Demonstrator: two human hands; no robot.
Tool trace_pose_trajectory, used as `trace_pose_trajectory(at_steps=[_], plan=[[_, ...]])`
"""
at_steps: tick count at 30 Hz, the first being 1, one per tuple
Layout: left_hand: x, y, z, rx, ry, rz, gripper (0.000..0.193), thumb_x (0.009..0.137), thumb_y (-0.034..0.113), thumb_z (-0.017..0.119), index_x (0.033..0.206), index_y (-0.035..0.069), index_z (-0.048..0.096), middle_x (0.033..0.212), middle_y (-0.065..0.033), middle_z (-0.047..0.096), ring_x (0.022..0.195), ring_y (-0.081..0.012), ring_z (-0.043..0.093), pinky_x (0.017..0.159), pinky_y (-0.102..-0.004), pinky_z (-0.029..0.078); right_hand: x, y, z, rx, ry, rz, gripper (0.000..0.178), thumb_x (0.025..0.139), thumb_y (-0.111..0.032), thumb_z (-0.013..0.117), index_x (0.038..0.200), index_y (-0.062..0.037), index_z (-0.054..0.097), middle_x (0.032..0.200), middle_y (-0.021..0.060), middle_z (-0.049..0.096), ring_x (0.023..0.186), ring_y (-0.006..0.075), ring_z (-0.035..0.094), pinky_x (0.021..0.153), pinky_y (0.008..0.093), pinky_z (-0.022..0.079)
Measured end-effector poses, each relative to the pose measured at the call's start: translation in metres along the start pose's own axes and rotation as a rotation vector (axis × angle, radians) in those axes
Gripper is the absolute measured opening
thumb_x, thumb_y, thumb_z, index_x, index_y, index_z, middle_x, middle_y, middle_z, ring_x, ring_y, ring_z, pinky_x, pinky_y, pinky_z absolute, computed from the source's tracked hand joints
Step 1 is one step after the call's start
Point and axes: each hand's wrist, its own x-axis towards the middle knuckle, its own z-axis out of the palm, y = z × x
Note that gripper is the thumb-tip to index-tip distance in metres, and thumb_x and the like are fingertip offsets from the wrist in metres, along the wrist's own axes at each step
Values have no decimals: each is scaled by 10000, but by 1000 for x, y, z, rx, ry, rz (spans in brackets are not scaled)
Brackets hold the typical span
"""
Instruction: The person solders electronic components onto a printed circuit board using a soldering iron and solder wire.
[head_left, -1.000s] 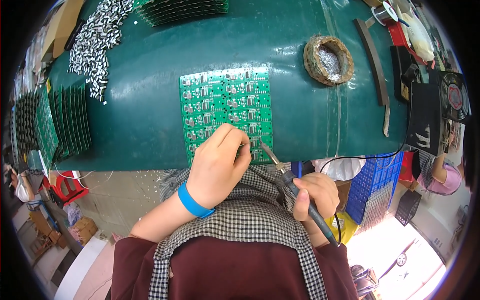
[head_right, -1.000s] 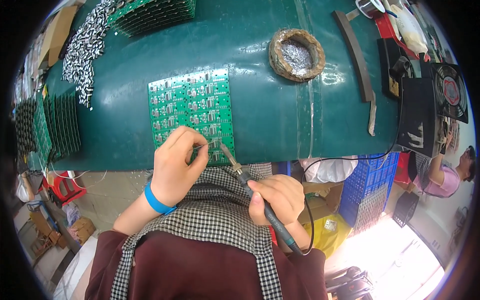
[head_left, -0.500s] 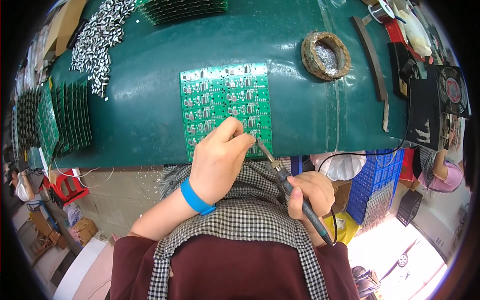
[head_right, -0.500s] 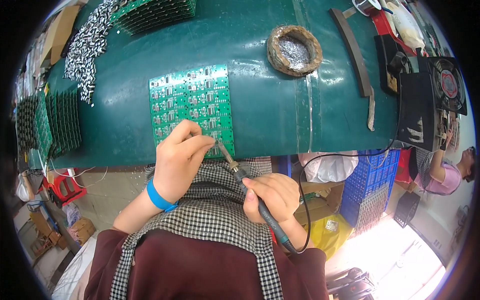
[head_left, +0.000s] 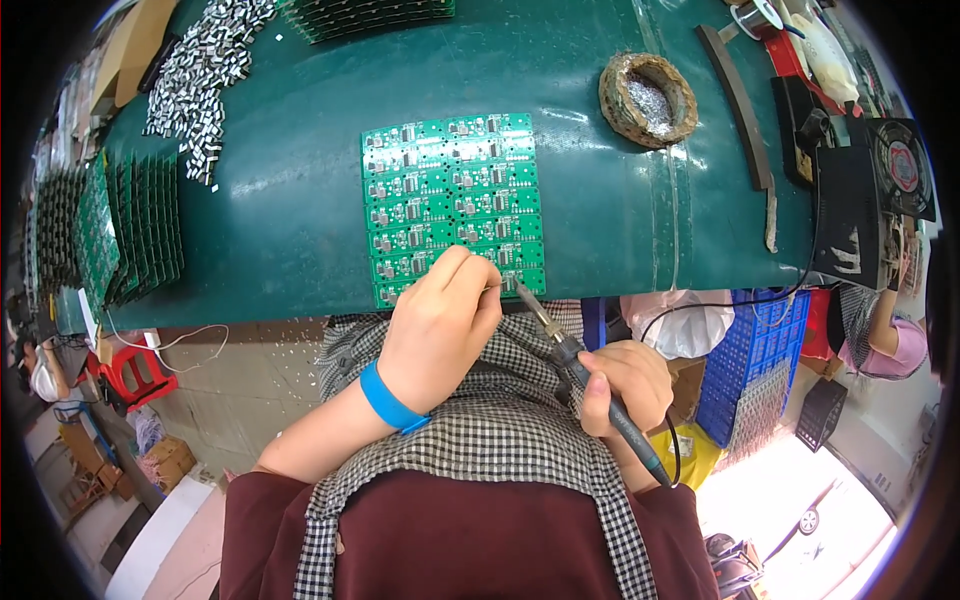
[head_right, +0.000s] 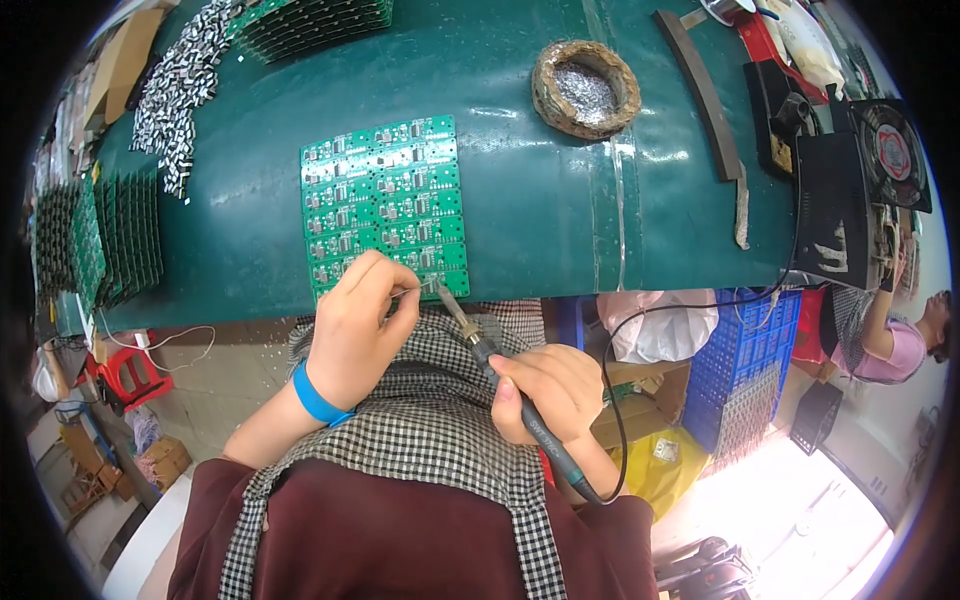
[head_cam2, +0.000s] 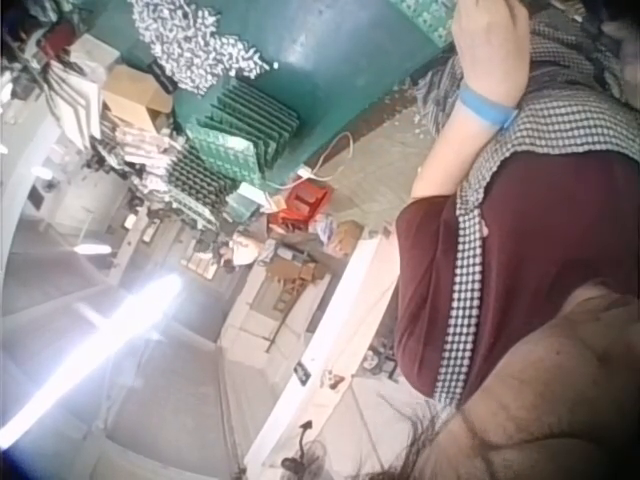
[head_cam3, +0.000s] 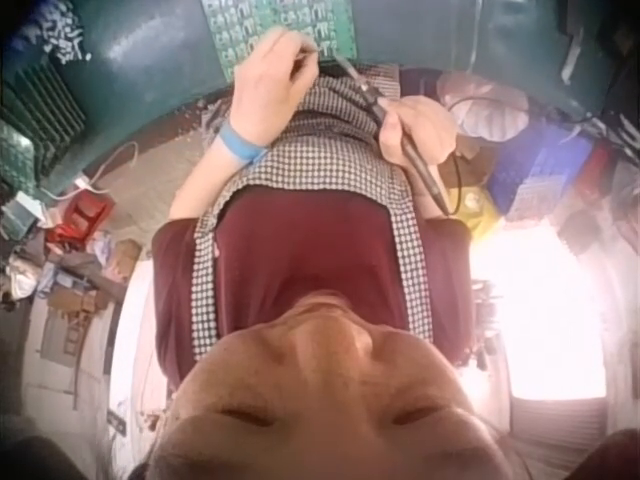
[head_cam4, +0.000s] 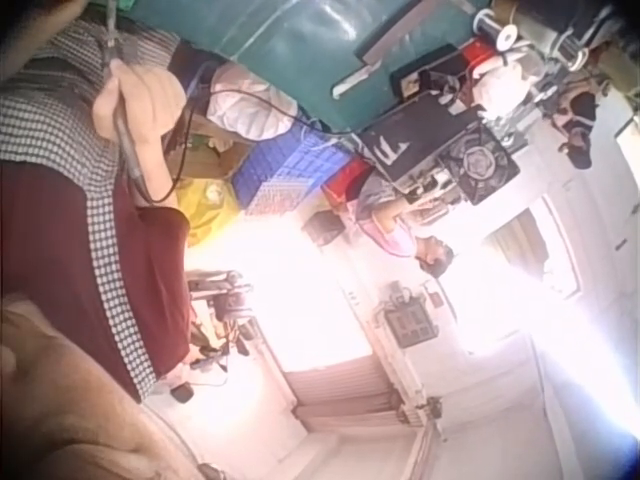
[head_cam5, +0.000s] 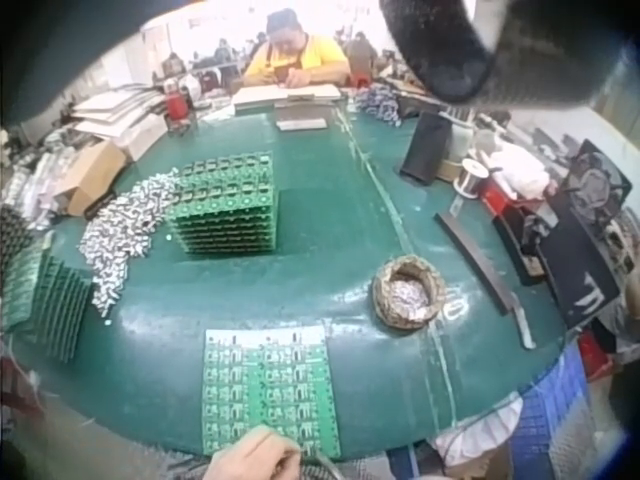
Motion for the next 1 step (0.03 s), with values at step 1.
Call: trace_pose_trajectory(at_steps=[1], plan=[[0, 0, 0, 7, -11, -2, 138, 782, -22, 635, 885, 22, 555, 805, -114, 518, 658, -283, 582, 568, -362, 476, 0, 0, 0, 1, -6, -2, 110, 734, -79, 595, 759, 17, 642, 568, 82, 604, 447, 196, 578, 425, 282, 468]])
